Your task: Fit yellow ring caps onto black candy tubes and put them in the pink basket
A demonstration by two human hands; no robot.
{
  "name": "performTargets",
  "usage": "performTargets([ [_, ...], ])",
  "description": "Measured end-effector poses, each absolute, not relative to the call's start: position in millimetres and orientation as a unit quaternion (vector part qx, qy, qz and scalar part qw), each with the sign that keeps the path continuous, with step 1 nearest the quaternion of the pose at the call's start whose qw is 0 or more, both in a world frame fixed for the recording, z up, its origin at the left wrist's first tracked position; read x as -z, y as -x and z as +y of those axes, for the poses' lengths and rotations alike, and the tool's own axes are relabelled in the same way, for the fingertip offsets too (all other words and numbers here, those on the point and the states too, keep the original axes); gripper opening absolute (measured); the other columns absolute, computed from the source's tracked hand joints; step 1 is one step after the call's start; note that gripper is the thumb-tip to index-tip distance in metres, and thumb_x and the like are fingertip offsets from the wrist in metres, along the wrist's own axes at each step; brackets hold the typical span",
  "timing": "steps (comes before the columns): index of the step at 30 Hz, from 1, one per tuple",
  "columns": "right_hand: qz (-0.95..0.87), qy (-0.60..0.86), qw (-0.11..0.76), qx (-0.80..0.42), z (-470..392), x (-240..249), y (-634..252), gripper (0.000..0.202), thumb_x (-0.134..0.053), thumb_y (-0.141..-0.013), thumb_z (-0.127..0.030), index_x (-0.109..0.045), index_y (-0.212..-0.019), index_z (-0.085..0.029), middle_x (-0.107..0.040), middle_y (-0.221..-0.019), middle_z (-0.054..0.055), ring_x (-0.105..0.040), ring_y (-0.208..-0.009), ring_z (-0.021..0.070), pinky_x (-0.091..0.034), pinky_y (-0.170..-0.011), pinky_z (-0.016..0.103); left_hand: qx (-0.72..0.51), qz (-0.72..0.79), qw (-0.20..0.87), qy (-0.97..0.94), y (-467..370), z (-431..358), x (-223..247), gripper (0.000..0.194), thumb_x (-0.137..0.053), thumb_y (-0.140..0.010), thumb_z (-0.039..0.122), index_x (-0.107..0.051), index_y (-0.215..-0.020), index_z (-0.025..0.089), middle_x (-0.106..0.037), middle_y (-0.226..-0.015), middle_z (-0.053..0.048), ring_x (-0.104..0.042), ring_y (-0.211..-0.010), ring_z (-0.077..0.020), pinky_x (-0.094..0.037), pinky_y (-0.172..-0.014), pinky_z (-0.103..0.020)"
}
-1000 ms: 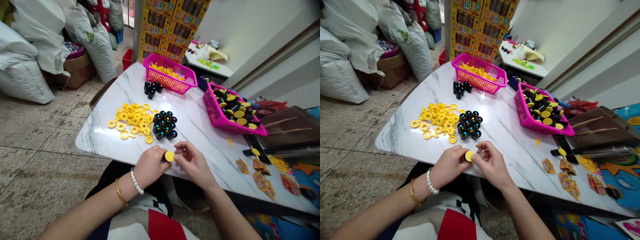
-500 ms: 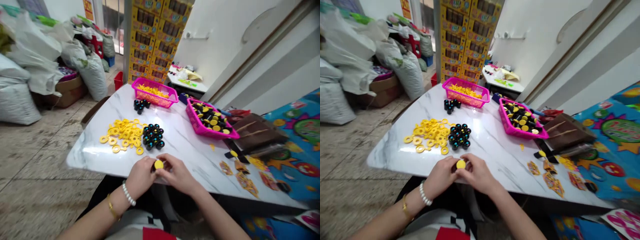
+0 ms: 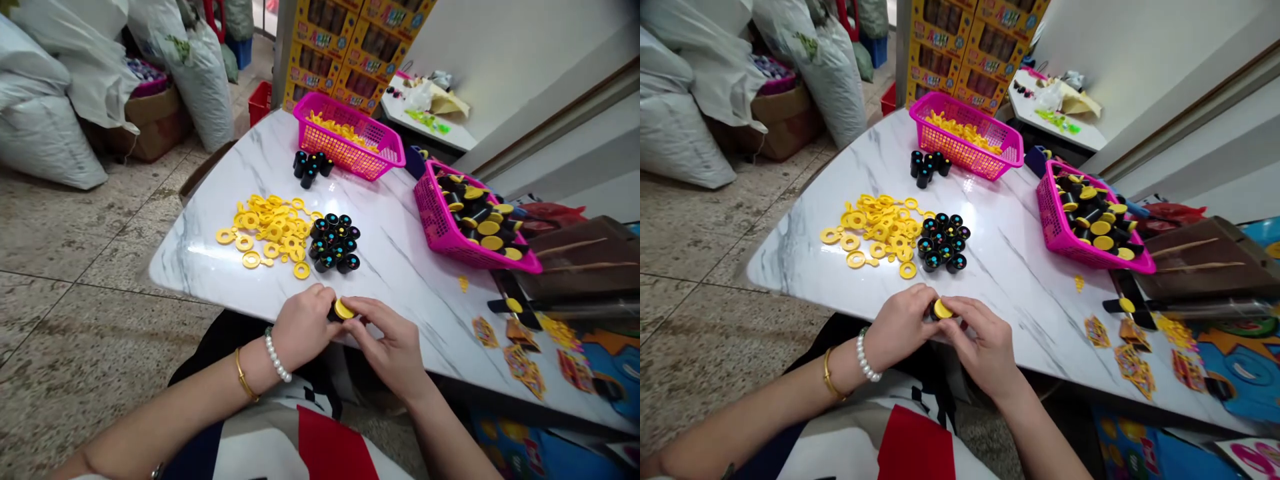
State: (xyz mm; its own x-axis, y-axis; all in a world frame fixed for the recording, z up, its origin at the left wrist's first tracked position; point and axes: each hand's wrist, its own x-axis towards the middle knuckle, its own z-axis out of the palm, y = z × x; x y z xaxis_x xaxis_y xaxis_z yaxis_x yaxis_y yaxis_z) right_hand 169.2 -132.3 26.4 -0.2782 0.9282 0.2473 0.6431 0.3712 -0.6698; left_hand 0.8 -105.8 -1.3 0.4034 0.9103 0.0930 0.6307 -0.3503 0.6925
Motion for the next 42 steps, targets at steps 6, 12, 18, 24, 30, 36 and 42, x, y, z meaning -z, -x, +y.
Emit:
performTargets([
  [6, -0.731, 0.543, 0.335, -0.242, -133.8, -20.3, -174.9, 0.019, -0.065, -0.087, -0.019, -0.065, -0.105, -0.024, -0.065, -0.113, 0.006, -0.062, -0.096, 0.0199, -0.051, -0.079, 0.033, -0.228, 0.496, 0.296, -0.783, -1.0, -105.4, -1.6, 0.02, -0.067, -0.081, 0.03, -0.053, -0.087, 0.017, -0.058, -0.088, -0.003, -0.058, -0.08, -0.0197, -0.045, -0.068, -0.03],
  [12, -0.753, 0.524, 0.334, -0.216, -131.9, -24.7, -170.2, 0.025, -0.068, -0.084, -0.019, -0.063, -0.109, -0.024, -0.064, -0.108, 0.006, -0.061, -0.088, 0.0184, -0.051, -0.077, 0.034, -0.218, 0.495, 0.28, -0.793, -0.8, -105.3, -0.7, 0.022, -0.068, -0.081, 0.032, -0.053, -0.089, 0.017, -0.058, -0.089, -0.003, -0.058, -0.081, -0.0208, -0.046, -0.066, -0.03],
  [18, -0.783, 0.508, 0.314, -0.175, -128.3, -27.1, -168.3, 0.032, -0.07, -0.083, -0.018, -0.065, -0.115, -0.024, -0.063, -0.105, 0.005, -0.061, -0.09, 0.0169, -0.05, -0.081, 0.032, -0.212, 0.5, 0.27, -0.795, -1.0, -105.8, -0.9, 0.022, -0.068, -0.081, 0.03, -0.053, -0.091, 0.017, -0.058, -0.09, -0.003, -0.059, -0.081, -0.0215, -0.047, -0.066, -0.031],
  [24, -0.751, 0.533, 0.328, -0.21, -130.0, -24.9, -166.6, 0.031, -0.069, -0.084, -0.019, -0.066, -0.115, -0.026, -0.062, -0.105, 0.003, -0.061, -0.085, 0.0143, -0.051, -0.074, 0.028, -0.209, 0.493, 0.265, -0.802, -0.3, -106.9, -2.1, 0.022, -0.064, -0.084, 0.035, -0.053, -0.092, 0.017, -0.058, -0.091, -0.003, -0.059, -0.081, -0.0215, -0.047, -0.064, -0.032],
  [30, -0.752, 0.532, 0.335, -0.198, -130.3, -23.3, -166.6, 0.03, -0.069, -0.084, -0.019, -0.067, -0.114, -0.025, -0.063, -0.103, 0.003, -0.061, -0.089, 0.0158, -0.05, -0.079, 0.029, -0.213, 0.498, 0.245, -0.804, -1.1, -108.6, -0.4, 0.024, -0.063, -0.085, 0.038, -0.052, -0.091, 0.018, -0.057, -0.089, -0.002, -0.058, -0.076, -0.0206, -0.045, -0.06, -0.031],
  [36, -0.76, 0.524, 0.331, -0.196, -131.9, -24.0, -168.3, 0.03, -0.069, -0.084, -0.018, -0.067, -0.113, -0.024, -0.063, -0.104, 0.005, -0.061, -0.094, 0.0177, -0.048, -0.084, 0.031, -0.206, 0.501, 0.249, -0.803, -1.0, -108.9, -0.6, 0.025, -0.067, -0.082, 0.035, -0.051, -0.09, 0.018, -0.056, -0.088, -0.002, -0.058, -0.075, -0.0204, -0.044, -0.059, -0.03],
  [42, -0.743, 0.531, 0.334, -0.235, -131.4, -20.0, -168.6, 0.03, -0.069, -0.084, -0.018, -0.066, -0.113, -0.025, -0.062, -0.107, 0.004, -0.059, -0.096, 0.0176, -0.048, -0.083, 0.03, -0.207, 0.497, 0.265, -0.8, -1.6, -107.1, -0.5, 0.023, -0.066, -0.082, 0.034, -0.053, -0.092, 0.017, -0.057, -0.09, -0.003, -0.057, -0.078, -0.0209, -0.044, -0.061, -0.03],
])
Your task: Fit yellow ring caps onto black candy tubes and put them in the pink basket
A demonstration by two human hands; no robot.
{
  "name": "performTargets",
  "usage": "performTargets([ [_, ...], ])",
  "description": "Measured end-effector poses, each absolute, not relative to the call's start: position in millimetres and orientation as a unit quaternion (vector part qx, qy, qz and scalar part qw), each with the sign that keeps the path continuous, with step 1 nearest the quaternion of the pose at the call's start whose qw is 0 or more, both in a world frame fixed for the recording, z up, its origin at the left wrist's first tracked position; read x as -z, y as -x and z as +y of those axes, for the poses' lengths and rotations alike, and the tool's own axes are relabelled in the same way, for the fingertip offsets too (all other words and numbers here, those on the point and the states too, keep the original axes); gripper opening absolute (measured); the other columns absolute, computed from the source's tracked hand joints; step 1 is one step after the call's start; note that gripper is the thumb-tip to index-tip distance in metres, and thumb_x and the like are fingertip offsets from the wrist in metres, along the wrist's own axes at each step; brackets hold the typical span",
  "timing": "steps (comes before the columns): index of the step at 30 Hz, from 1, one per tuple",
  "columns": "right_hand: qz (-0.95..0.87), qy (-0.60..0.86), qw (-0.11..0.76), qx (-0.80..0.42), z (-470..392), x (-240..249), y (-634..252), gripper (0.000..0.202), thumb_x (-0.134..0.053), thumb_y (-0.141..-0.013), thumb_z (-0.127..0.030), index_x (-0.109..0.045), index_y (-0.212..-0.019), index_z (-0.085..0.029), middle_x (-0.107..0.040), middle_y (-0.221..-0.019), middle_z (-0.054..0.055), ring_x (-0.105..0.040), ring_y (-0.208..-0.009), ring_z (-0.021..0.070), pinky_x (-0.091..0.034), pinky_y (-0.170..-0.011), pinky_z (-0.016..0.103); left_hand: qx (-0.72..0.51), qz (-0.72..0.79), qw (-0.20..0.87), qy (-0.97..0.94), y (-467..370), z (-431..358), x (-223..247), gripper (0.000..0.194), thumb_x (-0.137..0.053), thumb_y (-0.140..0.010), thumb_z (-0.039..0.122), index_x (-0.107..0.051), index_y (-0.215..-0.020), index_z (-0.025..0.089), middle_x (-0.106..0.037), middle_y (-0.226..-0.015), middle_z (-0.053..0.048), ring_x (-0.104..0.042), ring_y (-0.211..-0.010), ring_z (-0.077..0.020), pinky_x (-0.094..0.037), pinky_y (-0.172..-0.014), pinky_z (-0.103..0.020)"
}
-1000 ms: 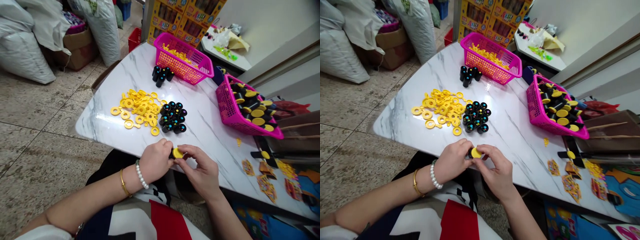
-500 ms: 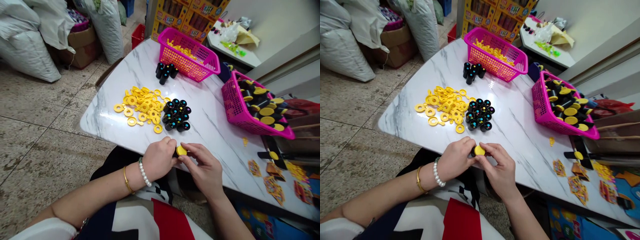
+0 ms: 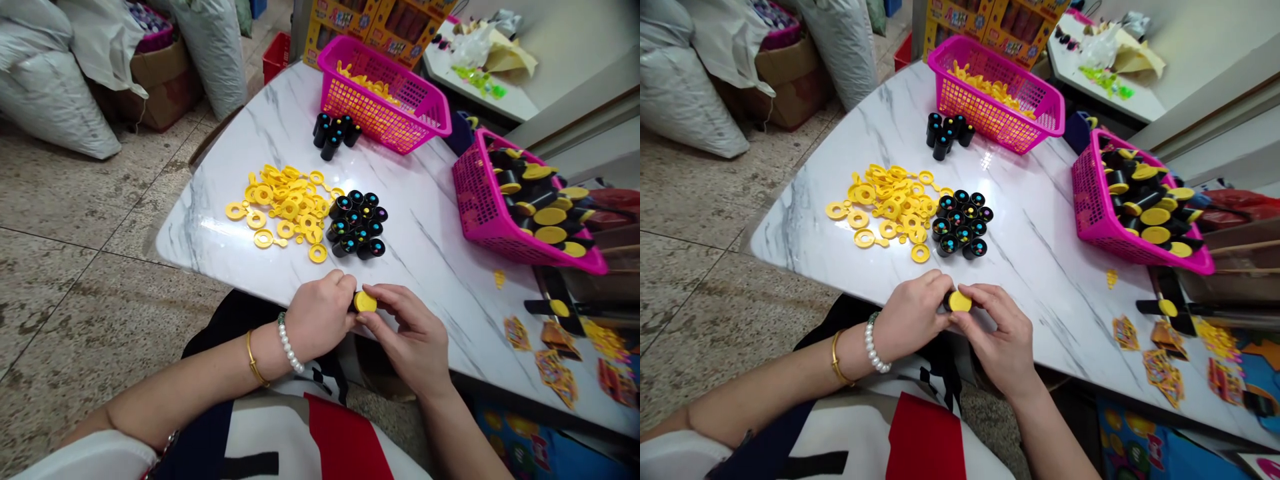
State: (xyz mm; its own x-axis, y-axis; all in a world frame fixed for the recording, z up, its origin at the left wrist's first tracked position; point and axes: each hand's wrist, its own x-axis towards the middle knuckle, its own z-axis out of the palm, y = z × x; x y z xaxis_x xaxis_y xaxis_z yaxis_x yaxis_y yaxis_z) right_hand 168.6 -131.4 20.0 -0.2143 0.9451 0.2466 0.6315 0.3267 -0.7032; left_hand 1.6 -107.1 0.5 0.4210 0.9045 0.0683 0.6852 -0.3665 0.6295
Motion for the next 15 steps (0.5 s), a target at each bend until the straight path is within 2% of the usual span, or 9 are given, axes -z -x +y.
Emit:
performTargets([
  [3, -0.713, 0.543, 0.343, -0.281, -132.6, -18.4, -168.7, 0.03, -0.069, -0.084, -0.019, -0.066, -0.113, -0.026, -0.06, -0.103, 0.003, -0.058, -0.088, 0.015, -0.048, -0.077, 0.028, -0.224, 0.474, 0.305, -0.795, 4.7, -105.1, -5.3, 0.019, -0.064, -0.082, 0.03, -0.056, -0.092, 0.015, -0.057, -0.089, -0.005, -0.056, -0.079, -0.0202, -0.043, -0.065, -0.03],
  [7, -0.623, 0.559, 0.373, -0.4, -134.1, -19.7, -165.5, 0.026, -0.072, -0.081, -0.024, -0.069, -0.107, -0.026, -0.057, -0.084, 0.0, -0.054, -0.07, 0.0104, -0.046, -0.061, 0.022, -0.241, 0.398, 0.446, -0.765, 18.8, -98.0, -17.5, 0.015, -0.056, -0.082, 0.019, -0.063, -0.095, 0.016, -0.058, -0.075, 0.0, -0.054, -0.068, -0.0139, -0.042, -0.061, -0.024],
  [10, -0.516, 0.56, 0.377, -0.527, -133.0, -23.1, -161.6, 0.025, -0.073, -0.081, -0.03, -0.067, -0.104, -0.022, -0.055, -0.066, -0.003, -0.051, -0.053, 0.0075, -0.042, -0.047, 0.018, -0.217, 0.396, 0.57, -0.687, 21.6, -92.3, -23.5, 0.022, -0.046, -0.09, 0.027, -0.064, -0.101, 0.02, -0.058, -0.065, 0.004, -0.052, -0.052, -0.0098, -0.037, -0.047, -0.02],
  [12, -0.465, 0.551, 0.371, -0.585, -131.5, -24.7, -159.7, 0.029, -0.073, -0.08, -0.033, -0.066, -0.104, -0.018, -0.054, -0.058, -0.005, -0.05, -0.045, 0.007, -0.042, -0.042, 0.017, -0.214, 0.417, 0.61, -0.639, 18.3, -90.7, -24.3, 0.026, -0.043, -0.093, 0.036, -0.064, -0.098, 0.02, -0.059, -0.063, 0.004, -0.052, -0.046, -0.0088, -0.036, -0.042, -0.019],
  [15, -0.411, 0.535, 0.383, -0.63, -129.2, -24.4, -157.9, 0.033, -0.071, -0.081, -0.036, -0.064, -0.104, -0.014, -0.062, -0.061, 0.0, -0.06, -0.052, 0.0113, -0.054, -0.052, 0.023, -0.239, 0.439, 0.613, -0.612, 11.1, -91.9, -23.0, 0.026, -0.047, -0.091, 0.04, -0.061, -0.085, 0.019, -0.058, -0.063, 0.004, -0.05, -0.047, -0.0072, -0.036, -0.042, -0.017],
])
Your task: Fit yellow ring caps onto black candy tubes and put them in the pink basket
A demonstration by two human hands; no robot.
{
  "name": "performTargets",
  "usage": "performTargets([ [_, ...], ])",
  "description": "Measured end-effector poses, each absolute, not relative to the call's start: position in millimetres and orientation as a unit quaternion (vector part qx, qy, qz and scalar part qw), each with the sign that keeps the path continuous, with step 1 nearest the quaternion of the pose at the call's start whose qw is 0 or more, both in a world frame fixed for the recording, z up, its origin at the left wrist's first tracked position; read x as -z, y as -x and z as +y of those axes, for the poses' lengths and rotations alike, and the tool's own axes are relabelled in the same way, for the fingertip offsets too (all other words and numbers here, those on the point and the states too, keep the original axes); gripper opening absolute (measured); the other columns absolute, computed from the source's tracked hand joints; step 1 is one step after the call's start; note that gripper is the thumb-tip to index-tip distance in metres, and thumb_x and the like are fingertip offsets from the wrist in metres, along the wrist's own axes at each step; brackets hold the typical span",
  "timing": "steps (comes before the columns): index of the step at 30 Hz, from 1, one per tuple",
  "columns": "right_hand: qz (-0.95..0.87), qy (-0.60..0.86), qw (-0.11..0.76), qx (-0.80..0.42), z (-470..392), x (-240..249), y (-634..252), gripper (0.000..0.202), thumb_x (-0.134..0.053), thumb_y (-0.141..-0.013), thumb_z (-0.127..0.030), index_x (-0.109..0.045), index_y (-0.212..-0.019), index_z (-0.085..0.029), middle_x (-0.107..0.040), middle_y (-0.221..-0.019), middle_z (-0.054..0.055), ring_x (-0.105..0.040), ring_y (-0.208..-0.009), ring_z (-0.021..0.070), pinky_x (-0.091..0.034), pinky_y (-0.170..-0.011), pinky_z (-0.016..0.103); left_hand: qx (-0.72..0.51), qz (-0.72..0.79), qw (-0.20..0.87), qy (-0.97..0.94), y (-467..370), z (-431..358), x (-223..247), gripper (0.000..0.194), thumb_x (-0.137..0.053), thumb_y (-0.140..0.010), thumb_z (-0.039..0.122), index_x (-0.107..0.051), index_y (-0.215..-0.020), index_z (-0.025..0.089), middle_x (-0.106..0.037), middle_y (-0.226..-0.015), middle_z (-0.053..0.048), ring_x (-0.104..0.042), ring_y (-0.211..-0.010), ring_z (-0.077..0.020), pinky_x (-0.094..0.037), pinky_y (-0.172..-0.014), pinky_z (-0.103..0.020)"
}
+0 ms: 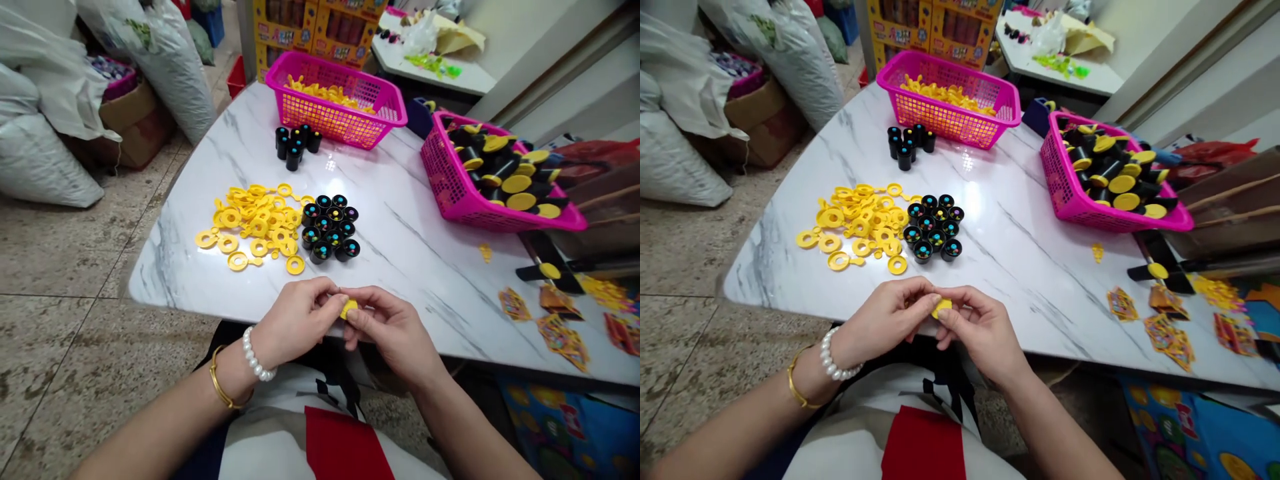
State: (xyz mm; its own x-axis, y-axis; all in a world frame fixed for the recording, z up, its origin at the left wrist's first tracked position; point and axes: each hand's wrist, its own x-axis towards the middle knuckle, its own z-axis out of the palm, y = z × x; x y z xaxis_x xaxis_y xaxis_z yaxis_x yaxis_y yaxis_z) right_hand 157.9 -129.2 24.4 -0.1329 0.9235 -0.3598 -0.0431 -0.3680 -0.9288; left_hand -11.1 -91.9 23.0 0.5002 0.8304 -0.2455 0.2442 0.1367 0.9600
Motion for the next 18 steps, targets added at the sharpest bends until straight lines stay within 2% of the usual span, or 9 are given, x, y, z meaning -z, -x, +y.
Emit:
performTargets([
  [2, -0.375, 0.536, 0.391, -0.648, -128.0, -23.6, -156.9, 0.034, -0.068, -0.082, -0.039, -0.062, -0.104, -0.014, -0.064, -0.067, 0.002, -0.064, -0.056, 0.0134, -0.058, -0.057, 0.027, -0.247, 0.445, 0.617, -0.6, 8.1, -93.3, -22.1, 0.022, -0.049, -0.09, 0.037, -0.06, -0.082, 0.019, -0.058, -0.062, 0.005, -0.048, -0.047, -0.006, -0.036, -0.043, -0.015],
  [4, -0.358, 0.541, 0.392, -0.653, -126.7, -23.2, -156.0, 0.033, -0.067, -0.083, -0.04, -0.058, -0.103, -0.015, -0.063, -0.07, 0.001, -0.064, -0.056, 0.0134, -0.057, -0.055, 0.026, -0.242, 0.444, 0.63, -0.589, 7.1, -93.7, -21.8, 0.02, -0.049, -0.091, 0.034, -0.06, -0.082, 0.019, -0.057, -0.062, 0.006, -0.046, -0.047, -0.0053, -0.036, -0.044, -0.015],
  [9, -0.402, 0.554, 0.392, -0.614, -124.6, -22.7, -153.4, 0.028, -0.065, -0.085, -0.039, -0.047, -0.091, -0.019, -0.054, -0.058, -0.006, -0.056, -0.047, 0.01, -0.048, -0.045, 0.02, -0.236, 0.433, 0.653, -0.575, 8.3, -91.0, -22.3, 0.022, -0.049, -0.091, 0.035, -0.06, -0.082, 0.018, -0.054, -0.058, 0.006, -0.045, -0.045, -0.0057, -0.034, -0.042, -0.016],
  [12, -0.411, 0.549, 0.401, -0.608, -126.3, -21.5, -151.7, 0.029, -0.063, -0.085, -0.041, -0.044, -0.09, -0.02, -0.051, -0.057, -0.008, -0.053, -0.045, 0.0095, -0.045, -0.043, 0.02, -0.228, 0.433, 0.65, -0.581, 11.2, -93.5, -22.5, 0.023, -0.046, -0.093, 0.037, -0.061, -0.094, 0.019, -0.055, -0.061, 0.006, -0.046, -0.045, -0.0066, -0.036, -0.043, -0.017],
  [15, -0.417, 0.529, 0.404, -0.619, -126.6, -20.6, -154.1, 0.029, -0.062, -0.086, -0.042, -0.045, -0.093, -0.02, -0.053, -0.063, -0.007, -0.054, -0.046, 0.0094, -0.046, -0.043, 0.02, -0.235, 0.44, 0.591, -0.634, 13.3, -98.3, -21.5, 0.032, -0.054, -0.09, 0.037, -0.055, -0.118, 0.022, -0.057, -0.068, 0.005, -0.05, -0.052, -0.009, -0.041, -0.048, -0.019],
  [18, -0.446, 0.549, 0.395, -0.585, -129.4, -22.3, -158.6, 0.027, -0.057, -0.088, -0.043, -0.049, -0.097, -0.018, -0.054, -0.066, -0.005, -0.051, -0.044, 0.0081, -0.042, -0.042, 0.019, -0.264, 0.446, 0.473, -0.713, 10.8, -105.8, -18.4, 0.04, -0.069, -0.079, 0.027, -0.057, -0.116, 0.021, -0.062, -0.083, 0.001, -0.056, -0.067, -0.0125, -0.048, -0.062, -0.024],
])
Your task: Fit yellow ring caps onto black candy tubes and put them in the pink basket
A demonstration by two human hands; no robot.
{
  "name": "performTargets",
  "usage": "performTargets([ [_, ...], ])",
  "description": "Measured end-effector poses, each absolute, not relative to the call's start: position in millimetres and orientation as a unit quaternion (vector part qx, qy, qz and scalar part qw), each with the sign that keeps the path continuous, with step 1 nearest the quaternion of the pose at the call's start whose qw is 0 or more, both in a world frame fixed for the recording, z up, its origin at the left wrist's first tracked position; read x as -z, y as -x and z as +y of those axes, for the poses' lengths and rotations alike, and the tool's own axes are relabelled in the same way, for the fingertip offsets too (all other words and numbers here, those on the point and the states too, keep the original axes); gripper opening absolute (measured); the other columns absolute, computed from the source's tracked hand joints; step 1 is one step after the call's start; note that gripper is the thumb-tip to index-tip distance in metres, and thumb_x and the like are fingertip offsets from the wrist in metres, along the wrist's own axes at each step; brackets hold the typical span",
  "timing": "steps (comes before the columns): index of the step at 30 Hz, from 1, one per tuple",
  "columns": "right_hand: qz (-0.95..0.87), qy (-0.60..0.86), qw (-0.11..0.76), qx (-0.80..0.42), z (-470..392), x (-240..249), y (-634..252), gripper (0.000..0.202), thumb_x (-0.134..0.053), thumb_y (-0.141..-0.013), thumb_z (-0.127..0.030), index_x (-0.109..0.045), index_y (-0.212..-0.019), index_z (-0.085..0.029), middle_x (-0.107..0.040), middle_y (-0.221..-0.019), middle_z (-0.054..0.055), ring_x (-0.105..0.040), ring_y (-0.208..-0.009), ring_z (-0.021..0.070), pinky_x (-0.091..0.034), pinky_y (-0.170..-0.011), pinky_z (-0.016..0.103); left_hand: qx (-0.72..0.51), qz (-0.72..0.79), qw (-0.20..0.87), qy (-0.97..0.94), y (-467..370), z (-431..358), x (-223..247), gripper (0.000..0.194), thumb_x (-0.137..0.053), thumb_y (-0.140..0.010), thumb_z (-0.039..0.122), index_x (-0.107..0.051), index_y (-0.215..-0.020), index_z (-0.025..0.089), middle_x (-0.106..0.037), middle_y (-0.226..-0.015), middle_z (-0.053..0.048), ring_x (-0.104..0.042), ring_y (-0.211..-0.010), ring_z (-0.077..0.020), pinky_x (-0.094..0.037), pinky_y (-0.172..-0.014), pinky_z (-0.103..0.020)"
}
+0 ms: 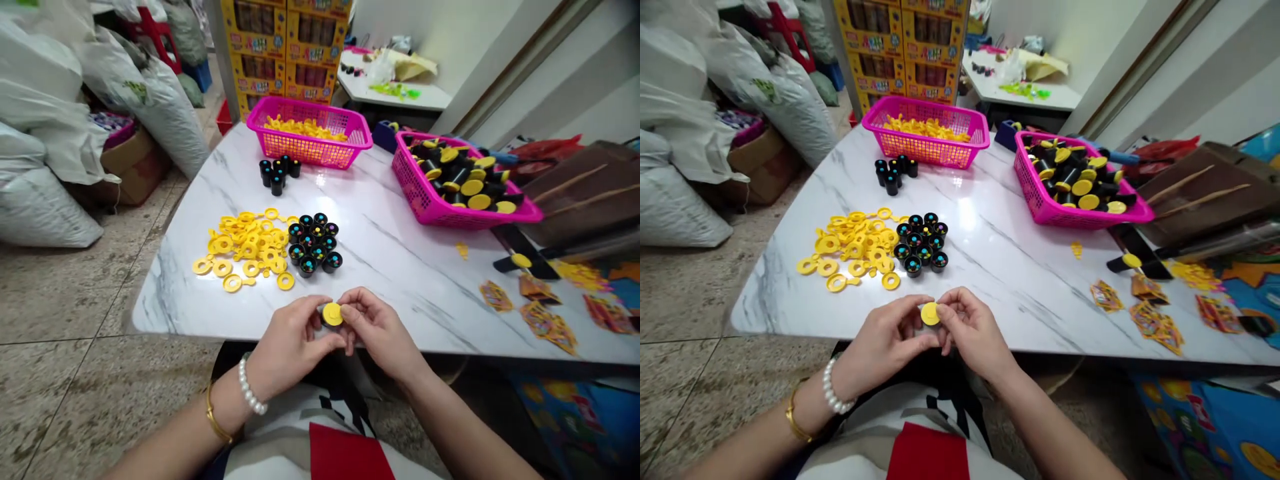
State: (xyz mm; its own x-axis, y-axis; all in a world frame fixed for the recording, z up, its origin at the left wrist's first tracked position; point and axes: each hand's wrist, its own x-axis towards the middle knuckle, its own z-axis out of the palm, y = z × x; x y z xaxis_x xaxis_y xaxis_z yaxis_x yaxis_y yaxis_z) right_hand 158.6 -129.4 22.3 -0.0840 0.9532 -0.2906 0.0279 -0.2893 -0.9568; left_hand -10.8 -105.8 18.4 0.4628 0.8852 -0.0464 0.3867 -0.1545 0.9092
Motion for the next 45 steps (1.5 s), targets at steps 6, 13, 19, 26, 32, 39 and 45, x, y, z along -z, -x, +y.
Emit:
performTargets([
  [6, -0.666, 0.571, 0.364, -0.313, -147.5, -30.0, -154.1, 0.025, -0.064, -0.075, -0.015, -0.058, -0.099, -0.02, -0.061, -0.09, 0.002, -0.058, -0.074, 0.0127, -0.047, -0.061, 0.021, -0.289, 0.436, 0.314, -0.792, 0.1, -122.6, 4.7, 0.025, -0.053, -0.086, 0.012, -0.058, -0.109, 0.021, -0.064, -0.094, -0.005, -0.064, -0.083, -0.018, -0.054, -0.074, -0.029],
  [13, -0.673, 0.642, 0.367, -0.025, -96.1, -57.2, -245.1, 0.015, -0.058, -0.083, -0.022, -0.062, -0.096, -0.017, -0.065, -0.08, 0.003, -0.059, -0.063, 0.0133, -0.047, -0.058, 0.023, -0.31, 0.36, 0.01, -0.88, 44.1, -97.8, 42.0, 0.028, -0.048, -0.092, 0.028, -0.059, -0.118, 0.029, -0.068, -0.108, -0.004, -0.069, -0.088, -0.0193, -0.057, -0.064, -0.022],
  [19, -0.565, 0.704, 0.337, 0.268, -14.8, -112.3, -408.5, 0.031, -0.065, -0.081, -0.043, -0.068, -0.093, -0.014, -0.067, -0.077, 0.01, -0.063, -0.069, 0.0216, -0.043, -0.064, 0.033, -0.281, 0.53, -0.032, -0.799, 71.5, -86.2, 14.0, 0.021, -0.049, -0.094, 0.031, -0.062, -0.107, 0.021, -0.065, -0.096, -0.006, -0.065, -0.079, -0.0189, -0.053, -0.067, -0.029],
  [26, -0.664, 0.623, 0.344, 0.229, -31.3, -82.4, -335.1, 0.023, -0.059, -0.09, -0.03, -0.067, -0.112, -0.025, -0.07, -0.096, 0.009, -0.066, -0.086, 0.0283, -0.049, -0.074, 0.041, -0.259, 0.558, 0.042, -0.788, 57.7, -86.6, 3.4, 0.019, -0.051, -0.094, 0.028, -0.06, -0.108, 0.019, -0.06, -0.101, -0.005, -0.061, -0.082, -0.0154, -0.05, -0.07, -0.026],
  [32, -0.845, 0.406, 0.347, 0.015, -121.8, -22.5, -189.9, 0.037, -0.064, -0.08, -0.006, -0.062, -0.114, -0.02, -0.068, -0.102, 0.009, -0.065, -0.091, 0.0209, -0.055, -0.077, 0.033, -0.22, 0.506, 0.062, -0.832, 50.9, -94.0, 1.5, 0.017, -0.043, -0.096, 0.022, -0.06, -0.097, 0.019, -0.059, -0.095, -0.005, -0.059, -0.08, -0.0163, -0.049, -0.067, -0.027],
  [39, -0.757, 0.469, 0.408, -0.199, -132.8, -6.6, -158.1, 0.031, -0.059, -0.087, -0.016, -0.057, -0.117, -0.019, -0.062, -0.117, 0.011, -0.06, -0.107, 0.023, -0.052, -0.09, 0.037, -0.355, 0.448, 0.398, -0.717, 27.3, -117.0, -17.6, 0.013, -0.046, -0.095, 0.021, -0.056, -0.086, 0.019, -0.058, -0.082, -0.001, -0.057, -0.072, -0.0111, -0.047, -0.067, -0.022],
  [45, -0.636, 0.528, 0.426, -0.367, -124.5, -8.0, -162.1, 0.006, -0.057, -0.093, -0.024, -0.061, -0.097, -0.022, -0.063, -0.083, 0.0, -0.061, -0.068, 0.0108, -0.051, -0.063, 0.021, -0.381, 0.554, 0.229, -0.704, 13.8, -81.1, -7.7, 0.034, -0.066, -0.084, 0.042, -0.055, -0.102, 0.016, -0.062, -0.087, -0.004, -0.057, -0.069, -0.0143, -0.046, -0.067, -0.027],
])
